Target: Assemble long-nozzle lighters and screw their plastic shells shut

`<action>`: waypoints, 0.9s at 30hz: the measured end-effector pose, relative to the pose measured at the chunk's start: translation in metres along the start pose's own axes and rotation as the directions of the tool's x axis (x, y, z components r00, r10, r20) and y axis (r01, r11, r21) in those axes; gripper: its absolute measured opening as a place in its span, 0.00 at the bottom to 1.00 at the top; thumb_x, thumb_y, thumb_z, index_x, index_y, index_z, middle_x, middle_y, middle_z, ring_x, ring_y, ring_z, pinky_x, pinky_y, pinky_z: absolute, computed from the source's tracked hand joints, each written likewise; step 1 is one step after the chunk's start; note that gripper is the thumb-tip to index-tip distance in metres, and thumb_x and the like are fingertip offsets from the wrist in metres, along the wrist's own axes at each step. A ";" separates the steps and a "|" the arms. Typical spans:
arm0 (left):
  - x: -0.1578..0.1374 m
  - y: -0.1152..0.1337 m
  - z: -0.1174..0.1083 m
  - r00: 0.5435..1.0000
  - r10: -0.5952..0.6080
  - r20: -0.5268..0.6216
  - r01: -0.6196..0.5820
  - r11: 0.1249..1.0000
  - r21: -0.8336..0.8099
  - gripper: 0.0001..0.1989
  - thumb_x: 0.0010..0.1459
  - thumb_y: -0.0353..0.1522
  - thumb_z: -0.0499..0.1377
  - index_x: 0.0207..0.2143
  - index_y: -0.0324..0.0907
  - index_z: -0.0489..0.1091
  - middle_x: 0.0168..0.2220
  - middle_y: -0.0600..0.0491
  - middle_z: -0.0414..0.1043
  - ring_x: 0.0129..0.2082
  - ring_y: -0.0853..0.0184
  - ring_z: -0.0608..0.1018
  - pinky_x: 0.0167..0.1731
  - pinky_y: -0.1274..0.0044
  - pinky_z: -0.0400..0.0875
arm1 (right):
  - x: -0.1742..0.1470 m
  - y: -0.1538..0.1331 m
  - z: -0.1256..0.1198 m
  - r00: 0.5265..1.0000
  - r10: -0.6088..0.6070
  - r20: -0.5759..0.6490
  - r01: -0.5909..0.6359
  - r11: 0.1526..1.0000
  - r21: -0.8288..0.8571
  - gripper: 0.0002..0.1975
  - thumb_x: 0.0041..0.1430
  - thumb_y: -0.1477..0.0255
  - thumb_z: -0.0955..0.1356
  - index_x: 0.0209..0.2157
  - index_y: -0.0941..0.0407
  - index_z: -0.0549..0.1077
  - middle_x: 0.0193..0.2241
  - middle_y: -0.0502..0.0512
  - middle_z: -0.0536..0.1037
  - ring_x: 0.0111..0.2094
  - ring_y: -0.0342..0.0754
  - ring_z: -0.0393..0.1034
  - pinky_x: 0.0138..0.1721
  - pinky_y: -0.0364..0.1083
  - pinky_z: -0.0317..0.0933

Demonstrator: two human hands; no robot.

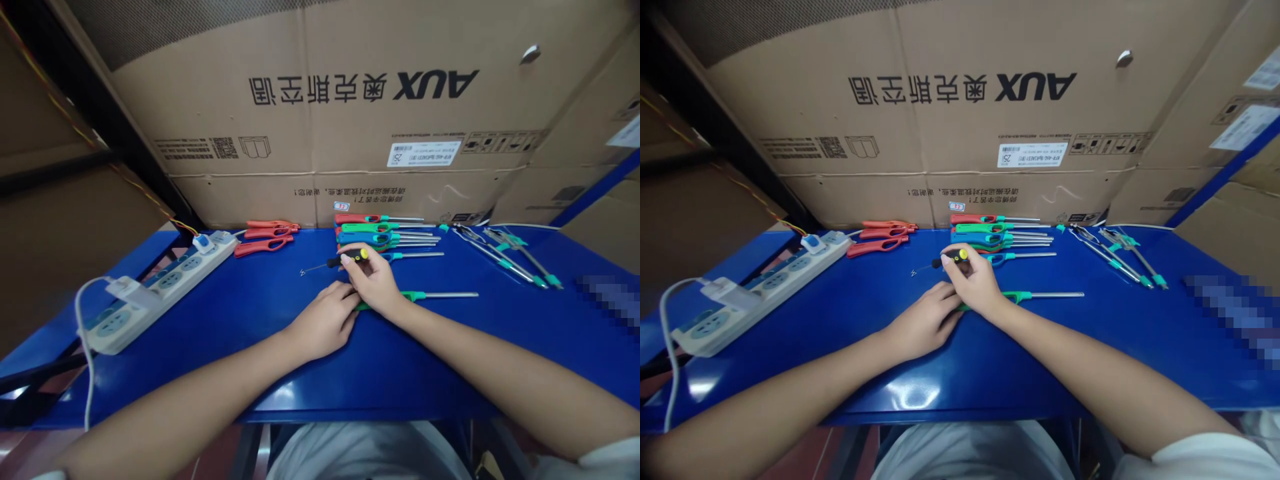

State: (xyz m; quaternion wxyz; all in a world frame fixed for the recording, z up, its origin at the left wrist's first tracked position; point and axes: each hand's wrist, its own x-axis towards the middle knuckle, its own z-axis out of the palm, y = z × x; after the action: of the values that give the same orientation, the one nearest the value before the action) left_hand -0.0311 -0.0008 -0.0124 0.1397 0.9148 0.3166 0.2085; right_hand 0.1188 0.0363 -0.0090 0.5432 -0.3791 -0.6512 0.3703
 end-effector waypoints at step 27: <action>0.000 0.000 -0.003 1.000 0.001 0.027 -0.001 1.000 -0.002 0.13 0.67 0.28 0.54 0.51 0.39 0.73 0.52 0.43 0.73 0.53 0.56 0.72 0.56 0.63 0.70 | 0.002 0.006 -0.002 0.996 0.068 0.061 -0.073 0.993 0.087 0.15 0.62 0.57 0.69 0.45 0.50 0.73 0.41 0.54 0.78 0.38 0.49 0.75 0.38 0.48 0.72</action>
State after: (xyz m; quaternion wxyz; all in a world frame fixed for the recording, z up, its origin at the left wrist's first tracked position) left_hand -0.0328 -0.0010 -0.0094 0.1446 0.9176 0.3139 0.1966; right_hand 0.1215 0.0404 -0.0130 0.5269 -0.3662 -0.6357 0.4291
